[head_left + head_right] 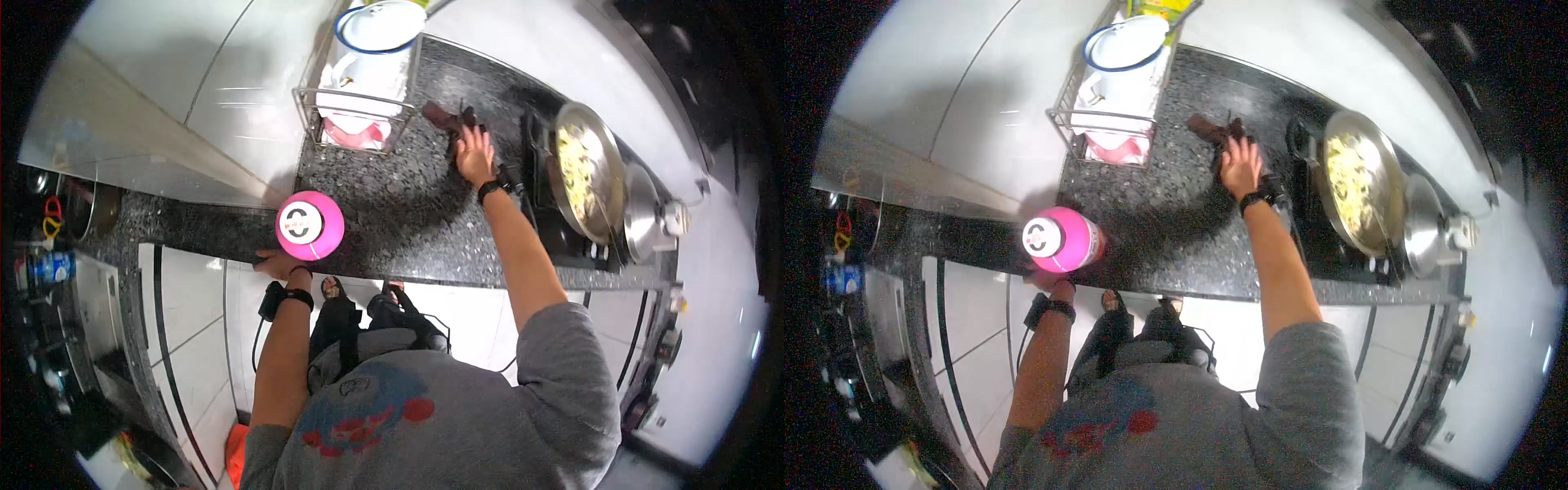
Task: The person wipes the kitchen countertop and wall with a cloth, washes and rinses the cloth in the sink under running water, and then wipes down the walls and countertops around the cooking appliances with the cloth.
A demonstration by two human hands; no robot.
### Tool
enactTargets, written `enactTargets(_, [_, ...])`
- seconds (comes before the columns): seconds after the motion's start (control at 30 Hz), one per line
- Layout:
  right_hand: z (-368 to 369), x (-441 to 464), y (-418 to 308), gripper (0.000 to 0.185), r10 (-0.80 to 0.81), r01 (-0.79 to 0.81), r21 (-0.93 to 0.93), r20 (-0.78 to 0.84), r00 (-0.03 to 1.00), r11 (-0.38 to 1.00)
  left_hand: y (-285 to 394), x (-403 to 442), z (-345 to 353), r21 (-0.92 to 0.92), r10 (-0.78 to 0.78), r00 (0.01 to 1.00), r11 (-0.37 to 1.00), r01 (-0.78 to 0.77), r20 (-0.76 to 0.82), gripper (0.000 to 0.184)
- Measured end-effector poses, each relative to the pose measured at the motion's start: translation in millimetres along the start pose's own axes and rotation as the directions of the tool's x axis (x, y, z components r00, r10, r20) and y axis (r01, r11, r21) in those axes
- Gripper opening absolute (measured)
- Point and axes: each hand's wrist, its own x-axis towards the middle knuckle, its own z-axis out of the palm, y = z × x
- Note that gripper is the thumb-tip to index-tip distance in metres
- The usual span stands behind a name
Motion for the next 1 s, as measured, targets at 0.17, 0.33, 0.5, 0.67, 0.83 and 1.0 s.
enactTargets(0.17, [-44.6,-114.9,-29.5,0.045,0.033,-0.034,0.013,0.017,0.999,0.999,9.2,-5.4,-1.8,-0.016,-0.053,0.999,0.998,0.053,0.007,0.047])
enactTargets(0.33, [-80.5,-211.3,-32.8,0.048,0.177,-0.176,-0.015,0.087,0.980,0.984,-14.2,10.2,21.1,-0.117,-0.003,1.000,0.993,0.001,-0.017,0.045])
enactTargets(0.5, [-137.4,-229.3,-49.0,0.052,0.113,-0.108,-0.036,0.176,0.978,0.993,-13.5,6.4,12.9,-0.132,0.021,0.999,0.991,-0.016,0.034,0.046])
enactTargets(0.67, [-105.3,-196.3,-33.0,0.046,-0.130,0.139,-0.071,0.110,0.985,0.988,0.0,-2.4,-1.9,-0.022,-0.028,0.991,0.999,0.031,0.130,0.052])
enactTargets(0.83, [-64.1,-119.4,-3.5,0.044,0.048,-0.055,-0.072,-0.091,0.995,0.996,-5.2,1.7,-15.6,0.613,0.448,0.836,0.575,-0.542,0.318,0.045])
enactTargets(1.0, [-27.5,-39.9,31.9,0.044,0.158,-0.186,-0.122,-0.212,0.964,0.975,-31.0,12.9,-14.6,0.624,0.318,0.879,0.619,-0.477,0.356,0.042])
